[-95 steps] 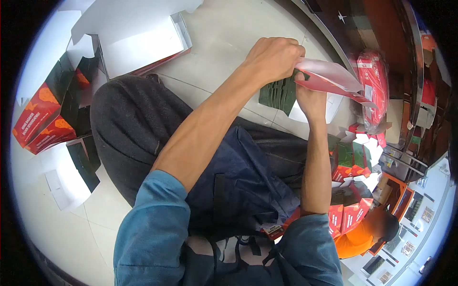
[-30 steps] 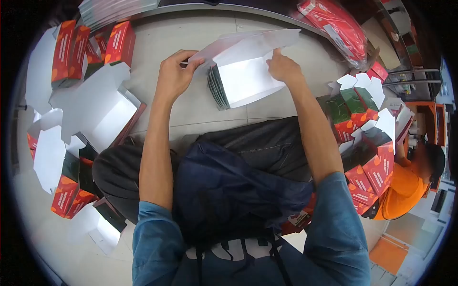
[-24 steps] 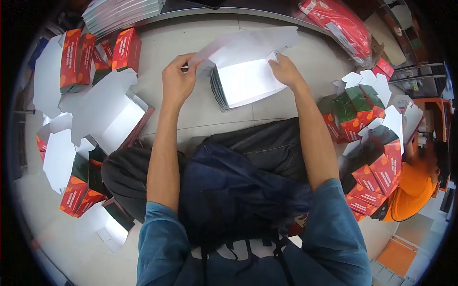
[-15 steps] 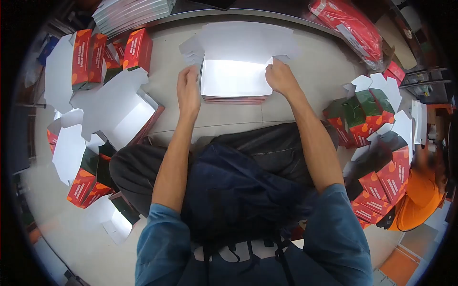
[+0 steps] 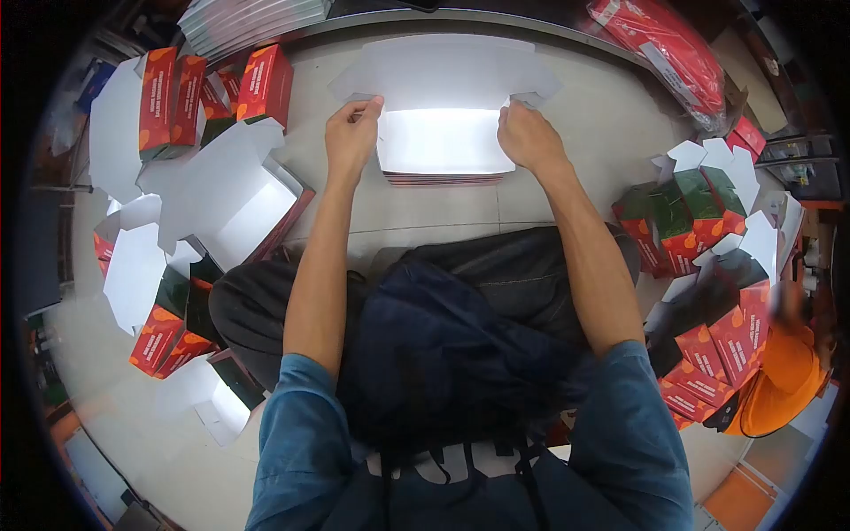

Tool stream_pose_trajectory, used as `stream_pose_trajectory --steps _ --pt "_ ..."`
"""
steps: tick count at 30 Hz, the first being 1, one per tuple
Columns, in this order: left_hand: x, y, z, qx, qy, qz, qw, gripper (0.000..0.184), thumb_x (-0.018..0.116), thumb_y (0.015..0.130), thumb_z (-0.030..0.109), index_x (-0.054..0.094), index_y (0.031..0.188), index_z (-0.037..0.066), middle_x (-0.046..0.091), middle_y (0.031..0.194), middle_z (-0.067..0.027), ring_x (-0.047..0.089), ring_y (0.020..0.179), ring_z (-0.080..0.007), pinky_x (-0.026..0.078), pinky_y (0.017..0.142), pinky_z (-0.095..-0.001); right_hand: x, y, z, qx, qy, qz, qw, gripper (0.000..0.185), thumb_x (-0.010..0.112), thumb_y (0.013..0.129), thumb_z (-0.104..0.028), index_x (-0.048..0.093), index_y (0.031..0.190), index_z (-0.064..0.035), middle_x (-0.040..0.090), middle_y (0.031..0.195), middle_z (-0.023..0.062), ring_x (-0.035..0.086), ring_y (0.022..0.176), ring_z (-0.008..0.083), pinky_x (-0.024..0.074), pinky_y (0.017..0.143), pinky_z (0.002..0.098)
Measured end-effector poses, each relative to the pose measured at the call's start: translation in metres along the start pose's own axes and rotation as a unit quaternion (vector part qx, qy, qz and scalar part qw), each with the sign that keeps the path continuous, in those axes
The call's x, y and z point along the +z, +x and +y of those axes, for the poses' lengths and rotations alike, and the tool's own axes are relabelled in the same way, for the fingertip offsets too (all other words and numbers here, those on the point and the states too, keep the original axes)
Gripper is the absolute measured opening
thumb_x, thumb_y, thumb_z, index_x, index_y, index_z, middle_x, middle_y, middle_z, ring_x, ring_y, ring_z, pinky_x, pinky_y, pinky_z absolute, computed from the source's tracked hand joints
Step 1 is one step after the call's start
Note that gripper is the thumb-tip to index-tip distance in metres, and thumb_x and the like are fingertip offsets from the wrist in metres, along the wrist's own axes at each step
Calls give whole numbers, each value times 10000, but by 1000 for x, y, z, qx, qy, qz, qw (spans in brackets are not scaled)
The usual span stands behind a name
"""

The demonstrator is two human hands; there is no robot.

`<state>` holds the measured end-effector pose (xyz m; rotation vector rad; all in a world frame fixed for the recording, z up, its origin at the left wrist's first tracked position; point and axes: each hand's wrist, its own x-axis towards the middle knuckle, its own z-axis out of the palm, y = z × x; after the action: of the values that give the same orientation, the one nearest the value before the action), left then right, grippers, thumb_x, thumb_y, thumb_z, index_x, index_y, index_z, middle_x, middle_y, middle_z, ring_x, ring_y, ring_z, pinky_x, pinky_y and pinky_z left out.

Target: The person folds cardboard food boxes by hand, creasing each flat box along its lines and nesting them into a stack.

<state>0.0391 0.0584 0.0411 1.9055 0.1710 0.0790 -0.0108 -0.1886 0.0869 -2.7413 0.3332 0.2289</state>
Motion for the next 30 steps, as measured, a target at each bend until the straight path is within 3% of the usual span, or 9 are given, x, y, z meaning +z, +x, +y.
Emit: stream_pose_trajectory --steps 13,16,19,20,22,24,26,27,30 --pt "17 -5 -14 74 41 45 995 315 666 887 358 704 961 53 673 747 -98 645 715 -241 496 702 -358 22 26 11 29 3 -15 999 398 413 880 -151 561 1202 32 619 1194 285 593 1125 441 469 964 505" --pt "18 -5 -15 36 25 15 999 373 607 926 396 693 999 41 690 828 -139 660 787 -285 501 747 -385 24 30 25 -20 -6 3 1000 411 424 927 -261 589 1162 32 622 1167 296 589 1125 440 463 970 500" --pt "23 -5 -39 104 67 48 991 563 380 1011 464 632 1102 -30 645 1092 -261 597 1051 -420 447 906 -470 -4 11 15 -13 -33 9 999 541 431 965 -461 641 1072 26 640 1098 299 604 1070 452 469 932 518" --pt "26 -8 -46 59 3 34 998 562 351 1015 447 626 1092 -37 627 1122 -278 577 1076 -436 427 926 -484 -15 -4 8 -31 -93 56 994 496 498 954 -455 652 1051 7 666 1064 261 641 994 430 498 867 501" --pt "28 -23 -51 -2 -104 47 993 496 328 1016 380 619 1067 -18 639 1038 -249 598 1011 -384 437 918 -434 -45 -36 -39 -25 -87 87 992 443 566 927 -445 665 1026 -25 670 1034 254 670 915 388 510 820 477" --pt "30 -34 -45 -100 -190 66 975 488 320 1010 372 615 1060 -13 634 951 -193 597 944 -315 444 880 -398 -40 -66 -104 -150 56 79 984 345 601 917 -346 665 997 -16 692 957 194 679 827 347 530 777 429" --pt "32 -40 -45 -145 -242 76 956 492 317 1006 378 615 1063 -9 632 937 -174 593 925 -301 442 864 -393 26 -64 -150 -476 146 73 864 246 601 901 -221 660 1024 -16 671 1016 150 662 934 307 519 828 387" --pt "33 -45 -43 -147 -255 95 951 494 316 1004 381 615 1069 -6 633 935 -170 593 919 -301 440 860 -394 26 -82 -202 -430 69 -97 895 288 604 900 -239 649 1104 -41 651 1112 147 626 1061 313 496 910 404" --pt "39 -46 -56 -184 -277 93 939 487 321 997 381 611 1092 1 632 955 -165 590 928 -302 437 865 -396 126 -66 -274 -540 -26 -156 827 317 614 893 -236 632 1175 -94 643 1140 154 605 1096 333 493 924 451"
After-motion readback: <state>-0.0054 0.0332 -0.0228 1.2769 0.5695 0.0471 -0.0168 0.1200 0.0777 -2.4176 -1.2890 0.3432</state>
